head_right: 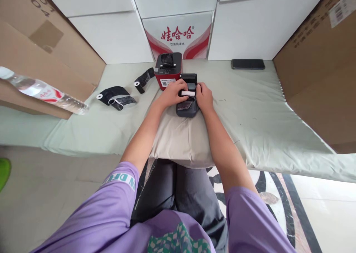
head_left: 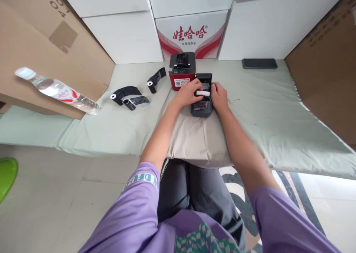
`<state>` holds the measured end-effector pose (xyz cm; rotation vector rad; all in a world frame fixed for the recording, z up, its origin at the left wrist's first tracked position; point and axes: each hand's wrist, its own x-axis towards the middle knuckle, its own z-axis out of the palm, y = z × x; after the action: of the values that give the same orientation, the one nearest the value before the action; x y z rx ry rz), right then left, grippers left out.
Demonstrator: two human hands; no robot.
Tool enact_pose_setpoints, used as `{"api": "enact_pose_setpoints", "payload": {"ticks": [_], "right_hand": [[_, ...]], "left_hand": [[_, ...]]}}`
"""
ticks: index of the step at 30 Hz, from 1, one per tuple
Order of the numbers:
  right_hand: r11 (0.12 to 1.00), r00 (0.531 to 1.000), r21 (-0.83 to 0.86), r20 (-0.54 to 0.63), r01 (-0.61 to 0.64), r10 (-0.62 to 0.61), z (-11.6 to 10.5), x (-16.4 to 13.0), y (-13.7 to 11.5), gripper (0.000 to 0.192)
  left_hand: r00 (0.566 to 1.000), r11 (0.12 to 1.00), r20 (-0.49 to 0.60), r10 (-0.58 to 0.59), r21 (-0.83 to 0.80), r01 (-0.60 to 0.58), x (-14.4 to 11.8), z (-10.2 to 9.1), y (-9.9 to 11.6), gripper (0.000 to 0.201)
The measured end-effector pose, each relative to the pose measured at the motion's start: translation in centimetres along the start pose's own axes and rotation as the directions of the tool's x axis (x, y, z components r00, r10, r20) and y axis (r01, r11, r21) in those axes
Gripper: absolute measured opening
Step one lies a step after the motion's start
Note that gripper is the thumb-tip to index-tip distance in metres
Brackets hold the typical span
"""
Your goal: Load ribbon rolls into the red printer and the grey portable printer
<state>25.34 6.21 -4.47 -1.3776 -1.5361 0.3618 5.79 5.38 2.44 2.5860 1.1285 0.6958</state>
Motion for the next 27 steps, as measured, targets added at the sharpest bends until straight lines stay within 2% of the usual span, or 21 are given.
{"api": "enact_pose_setpoints", "payload": {"ticks": [4,9,17,22,27], "right_hand": [[1.0,1.0,0.004,-0.003,-0.002,0.002,0.1,0.1,0.1,0.068],[1.0,1.0,0.007,0.006,-0.013,0.013,0.1,0.2,0.2,0.067],[1.0,1.0,0.021,0.004,-0.017,0.017,0.0,0.1,0.0,0.069],[0.999,1.0,0.027,0.011,-0.028,0.027,0.0,0.1,-0.1,0.069],[1.0,1.0,0.025,0.01,-0.019,0.019,-0.1,0.1,-0.1,0.066]], "left_hand": [[0.994,0.993,0.094,-0.059,0.11,0.049,-0.1,-0.6,1.1,0.015],[0.984,0.966,0.121,-0.128,0.238,0.096,-0.3,-0.4,2.3,0.028],[0.993,0.952,0.088,-0.074,0.302,0.044,-0.8,0.8,2.8,0.039],[0.992,0.962,0.092,-0.084,0.267,0.057,-0.9,0.6,2.7,0.042],[0.989,0.991,0.117,-0.091,0.108,0.079,-0.6,0.5,2.0,0.042]]}}
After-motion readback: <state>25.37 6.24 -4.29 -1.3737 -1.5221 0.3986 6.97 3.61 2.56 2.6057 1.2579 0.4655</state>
